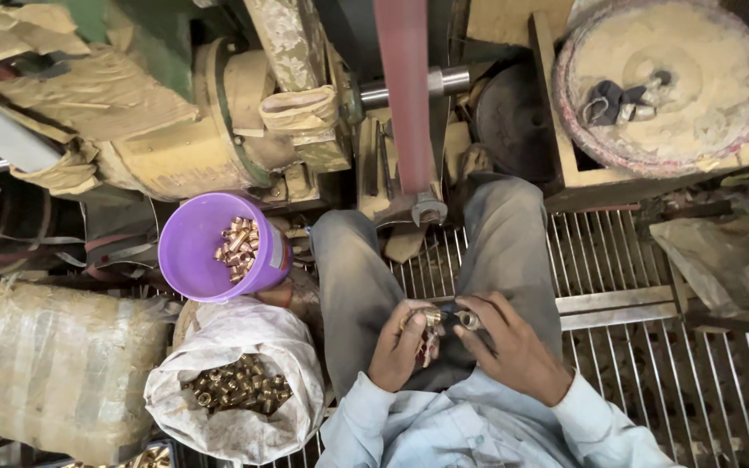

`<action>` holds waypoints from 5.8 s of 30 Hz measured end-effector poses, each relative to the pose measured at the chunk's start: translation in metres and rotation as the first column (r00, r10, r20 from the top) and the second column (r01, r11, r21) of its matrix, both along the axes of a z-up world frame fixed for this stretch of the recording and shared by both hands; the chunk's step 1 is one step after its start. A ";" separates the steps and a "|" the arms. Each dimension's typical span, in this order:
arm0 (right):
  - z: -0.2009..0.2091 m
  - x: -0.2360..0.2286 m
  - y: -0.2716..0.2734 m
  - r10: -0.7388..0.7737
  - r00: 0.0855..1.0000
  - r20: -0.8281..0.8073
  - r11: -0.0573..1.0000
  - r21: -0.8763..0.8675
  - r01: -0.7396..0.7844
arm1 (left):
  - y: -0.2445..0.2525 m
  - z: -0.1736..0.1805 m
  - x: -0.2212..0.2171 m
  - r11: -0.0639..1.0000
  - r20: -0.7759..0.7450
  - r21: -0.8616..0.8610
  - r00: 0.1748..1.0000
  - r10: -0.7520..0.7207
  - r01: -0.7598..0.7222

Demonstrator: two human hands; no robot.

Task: The person sits on a metal grate floor and repeatedly presses small brass-colored metal parts against a vertical belt sander. They pick parts from a white sack, hold them with a yellow cloth against the moving belt, and place finished pieces into a purple bucket.

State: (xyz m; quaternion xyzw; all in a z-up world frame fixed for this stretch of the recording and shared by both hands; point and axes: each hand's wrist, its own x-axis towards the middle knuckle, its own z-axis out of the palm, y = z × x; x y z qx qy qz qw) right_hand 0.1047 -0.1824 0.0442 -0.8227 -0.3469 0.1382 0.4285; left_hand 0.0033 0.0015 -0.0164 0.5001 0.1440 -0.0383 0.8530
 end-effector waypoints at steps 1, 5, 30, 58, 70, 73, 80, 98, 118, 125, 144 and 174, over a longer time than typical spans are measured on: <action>0.002 0.001 -0.001 0.024 1.000 0.008 1.000 -0.007 -0.024 | 0.001 0.000 0.001 1.000 0.005 0.000 1.000 -0.003 0.003; -0.002 0.009 -0.002 0.121 0.993 -0.009 0.987 -0.102 -0.121 | -0.001 0.002 0.008 0.993 -0.054 0.113 0.998 -0.034 0.040; -0.047 0.005 0.025 0.099 0.966 0.238 0.990 -0.121 -0.072 | 0.024 -0.034 0.017 0.982 -0.084 0.178 0.995 -0.056 0.070; -0.159 0.089 0.060 -0.047 -0.038 -0.998 0.970 -0.054 0.236 | 0.046 -0.099 0.091 0.846 -0.029 0.532 1.000 -0.010 0.024; -0.136 0.064 0.045 0.106 0.728 -0.677 0.987 0.158 0.003 | 0.039 -0.073 0.067 0.807 0.175 0.573 0.983 0.049 -0.142; -0.117 0.049 0.038 0.115 0.985 -0.132 0.988 0.121 -0.099 | 0.040 -0.062 0.059 0.935 -0.088 0.353 0.996 0.001 0.030; -0.088 0.030 0.023 0.016 0.996 0.083 0.995 0.092 -0.023 | 0.056 -0.039 0.027 0.873 0.011 0.483 0.997 0.073 -0.069; -0.033 0.029 0.016 0.101 0.972 0.210 0.959 0.240 -0.152 | 0.067 -0.041 -0.027 0.515 0.051 0.831 0.950 0.309 -0.212; -0.067 0.052 0.026 0.070 0.977 -0.201 0.997 -0.008 -0.073 | 0.045 -0.025 0.049 0.851 -0.100 0.459 0.966 -0.237 0.256; -0.092 0.089 0.038 0.110 0.993 -0.050 0.994 0.010 -0.110 | 0.055 -0.090 0.091 0.962 -0.035 0.133 0.971 -0.236 0.238; -0.138 0.166 0.084 0.026 0.996 0.080 0.999 0.032 -0.028 | 0.058 -0.151 0.178 0.999 -0.088 -0.038 0.996 0.026 -0.029; -0.149 0.188 0.098 -0.059 0.967 -0.246 0.982 -0.189 0.012 | 0.056 -0.140 0.187 0.996 -0.197 0.039 0.976 0.092 -0.086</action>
